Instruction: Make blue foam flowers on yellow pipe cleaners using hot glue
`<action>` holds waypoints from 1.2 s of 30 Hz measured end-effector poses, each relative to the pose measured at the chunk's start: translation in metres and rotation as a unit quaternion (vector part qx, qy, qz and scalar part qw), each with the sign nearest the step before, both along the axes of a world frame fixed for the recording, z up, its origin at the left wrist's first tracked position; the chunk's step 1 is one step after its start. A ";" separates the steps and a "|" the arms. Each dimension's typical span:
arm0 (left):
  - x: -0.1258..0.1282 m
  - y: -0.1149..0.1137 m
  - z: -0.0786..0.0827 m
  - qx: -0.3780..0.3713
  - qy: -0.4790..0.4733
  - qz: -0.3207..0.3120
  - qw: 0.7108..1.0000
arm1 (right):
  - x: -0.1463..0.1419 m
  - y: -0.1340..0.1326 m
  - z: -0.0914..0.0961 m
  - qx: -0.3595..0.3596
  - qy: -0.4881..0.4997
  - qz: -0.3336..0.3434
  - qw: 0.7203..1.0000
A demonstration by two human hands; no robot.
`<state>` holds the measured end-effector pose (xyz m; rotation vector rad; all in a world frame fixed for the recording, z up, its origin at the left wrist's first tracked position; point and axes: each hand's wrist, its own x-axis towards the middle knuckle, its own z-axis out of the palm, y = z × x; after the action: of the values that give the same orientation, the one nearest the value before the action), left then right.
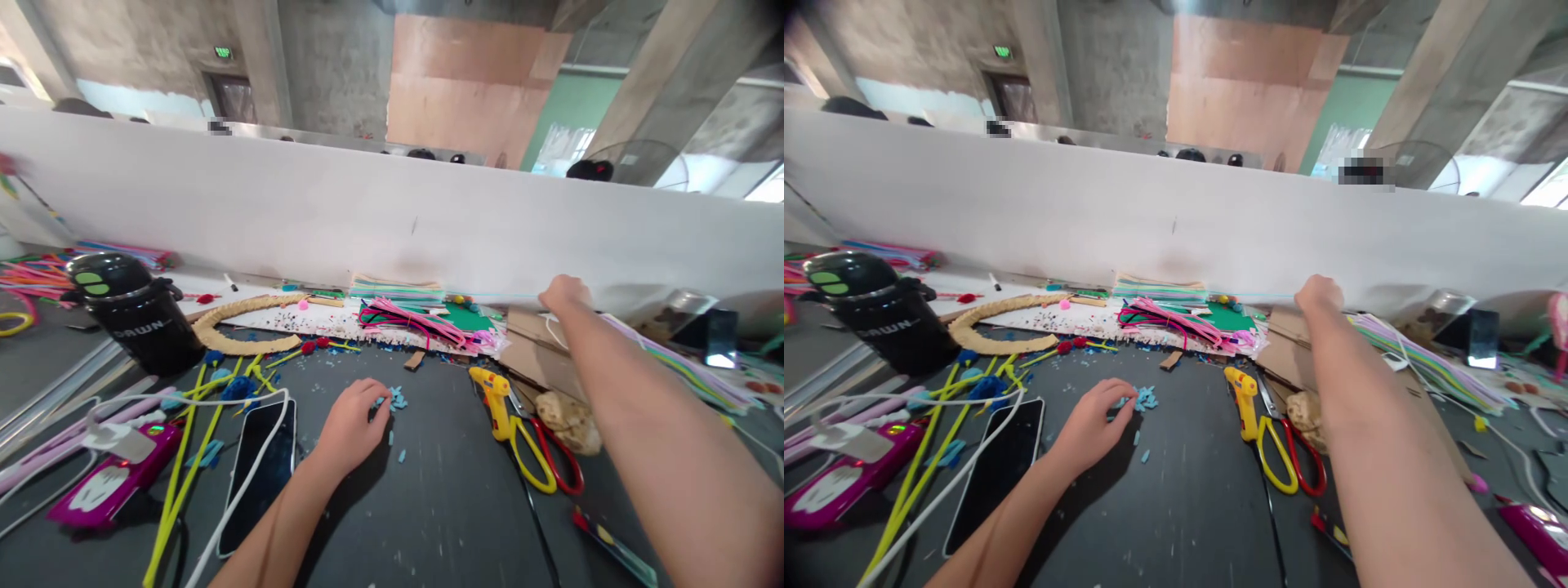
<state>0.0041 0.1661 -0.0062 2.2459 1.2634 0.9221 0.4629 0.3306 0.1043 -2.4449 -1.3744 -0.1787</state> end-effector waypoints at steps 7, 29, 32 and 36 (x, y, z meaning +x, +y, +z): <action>-0.002 0.003 0.000 0.028 -0.059 0.027 0.998 | -0.002 -0.035 0.022 0.018 0.035 0.047 0.998; -0.001 0.013 0.017 -0.218 -0.602 0.076 0.764 | -0.209 -0.017 -0.010 -0.361 0.195 0.497 0.764; -0.004 0.016 0.016 -0.224 -0.630 0.075 0.740 | -0.214 -0.016 -0.008 -0.405 0.229 0.514 0.721; -0.008 0.020 0.014 -0.231 -0.678 0.101 0.690 | -0.211 -0.013 -0.006 -0.419 0.282 0.532 0.680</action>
<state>-0.0036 0.1862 0.0073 0.5533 0.7729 1.5982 0.2520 0.3175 0.0979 -1.3667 -2.5290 1.6170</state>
